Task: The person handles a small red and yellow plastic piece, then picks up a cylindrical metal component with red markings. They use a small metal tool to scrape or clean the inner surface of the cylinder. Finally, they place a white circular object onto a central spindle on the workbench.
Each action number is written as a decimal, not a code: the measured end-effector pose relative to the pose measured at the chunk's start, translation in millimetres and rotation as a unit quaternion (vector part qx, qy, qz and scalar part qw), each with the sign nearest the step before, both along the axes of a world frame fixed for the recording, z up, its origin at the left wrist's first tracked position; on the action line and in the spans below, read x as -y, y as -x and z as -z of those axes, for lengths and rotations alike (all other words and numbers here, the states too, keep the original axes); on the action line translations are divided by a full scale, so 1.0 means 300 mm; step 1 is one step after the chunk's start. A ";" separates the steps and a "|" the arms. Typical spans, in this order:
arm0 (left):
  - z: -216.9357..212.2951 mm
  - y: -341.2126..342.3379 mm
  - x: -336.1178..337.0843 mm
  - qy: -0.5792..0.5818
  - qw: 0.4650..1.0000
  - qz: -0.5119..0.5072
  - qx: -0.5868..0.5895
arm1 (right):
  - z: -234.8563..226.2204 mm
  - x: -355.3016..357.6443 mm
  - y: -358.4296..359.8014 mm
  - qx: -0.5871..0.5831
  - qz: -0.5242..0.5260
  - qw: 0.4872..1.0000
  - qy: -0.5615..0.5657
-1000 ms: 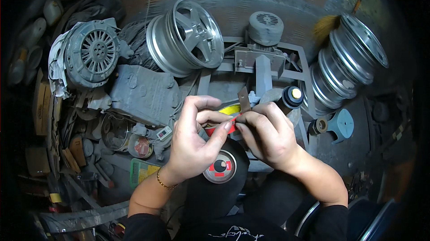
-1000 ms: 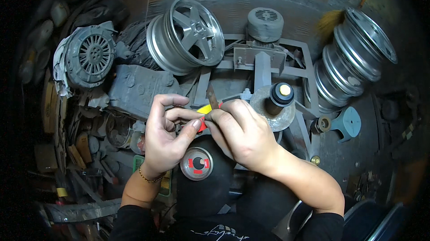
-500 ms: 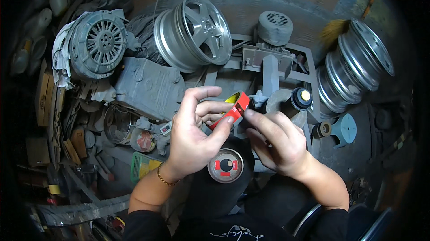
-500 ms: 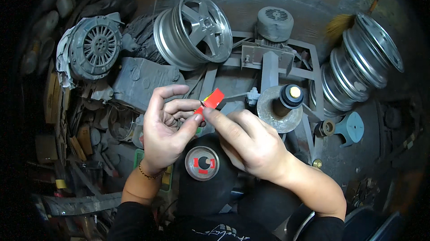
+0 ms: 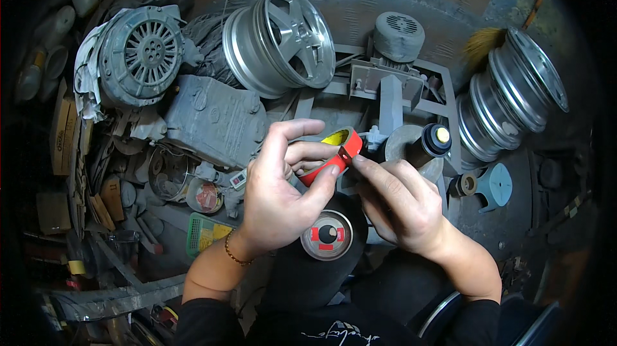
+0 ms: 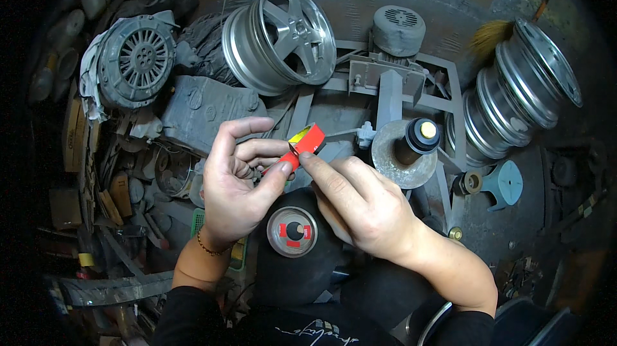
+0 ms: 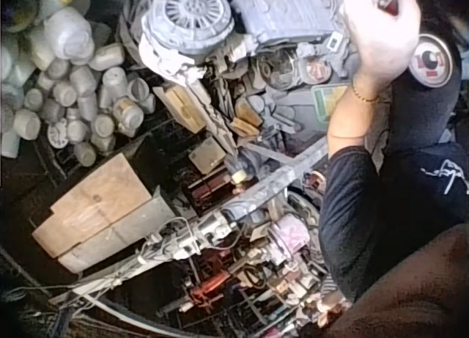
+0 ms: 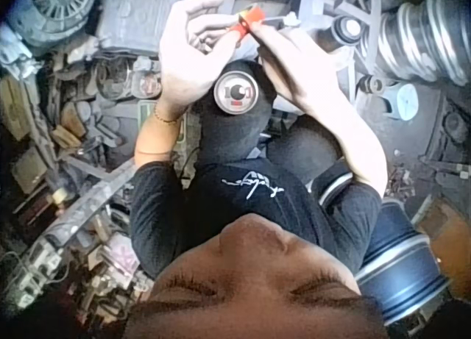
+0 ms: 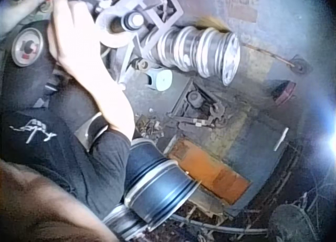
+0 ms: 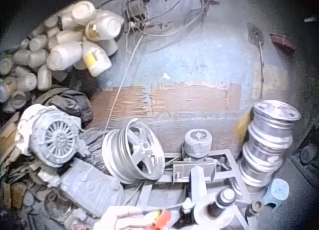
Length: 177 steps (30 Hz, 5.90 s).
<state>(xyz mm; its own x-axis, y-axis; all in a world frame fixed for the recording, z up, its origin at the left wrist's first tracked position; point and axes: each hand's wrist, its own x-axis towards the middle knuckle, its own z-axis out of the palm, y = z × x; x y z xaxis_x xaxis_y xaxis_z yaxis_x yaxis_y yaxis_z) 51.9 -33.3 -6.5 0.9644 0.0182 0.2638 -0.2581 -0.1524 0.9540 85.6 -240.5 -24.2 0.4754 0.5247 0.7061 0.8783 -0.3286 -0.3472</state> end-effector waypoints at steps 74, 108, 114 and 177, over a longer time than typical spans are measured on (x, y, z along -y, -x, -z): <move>-0.015 -0.014 -0.026 0.084 0.995 -0.016 -0.055 | -0.021 0.021 0.019 -0.059 -0.037 0.994 0.081; 0.007 -0.012 -0.024 0.146 0.988 -0.035 0.020 | -0.061 0.019 0.004 0.023 0.031 0.998 -0.049; -0.232 -0.060 -0.255 -0.101 0.860 -0.311 0.392 | -0.066 0.043 0.039 -0.041 0.080 0.993 -0.076; -0.072 0.065 -0.087 -0.371 0.903 0.215 -0.020 | -0.037 0.031 0.022 -0.131 -0.120 0.969 0.173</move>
<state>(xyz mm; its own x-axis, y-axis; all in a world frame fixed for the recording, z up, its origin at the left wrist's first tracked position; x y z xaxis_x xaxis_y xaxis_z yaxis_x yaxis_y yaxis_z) 32.5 -7.3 15.0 0.8494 -0.5276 0.0146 -0.4130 -0.6472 0.6408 78.9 -249.9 -13.1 0.4493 0.8268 0.3385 0.8402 -0.2623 -0.4746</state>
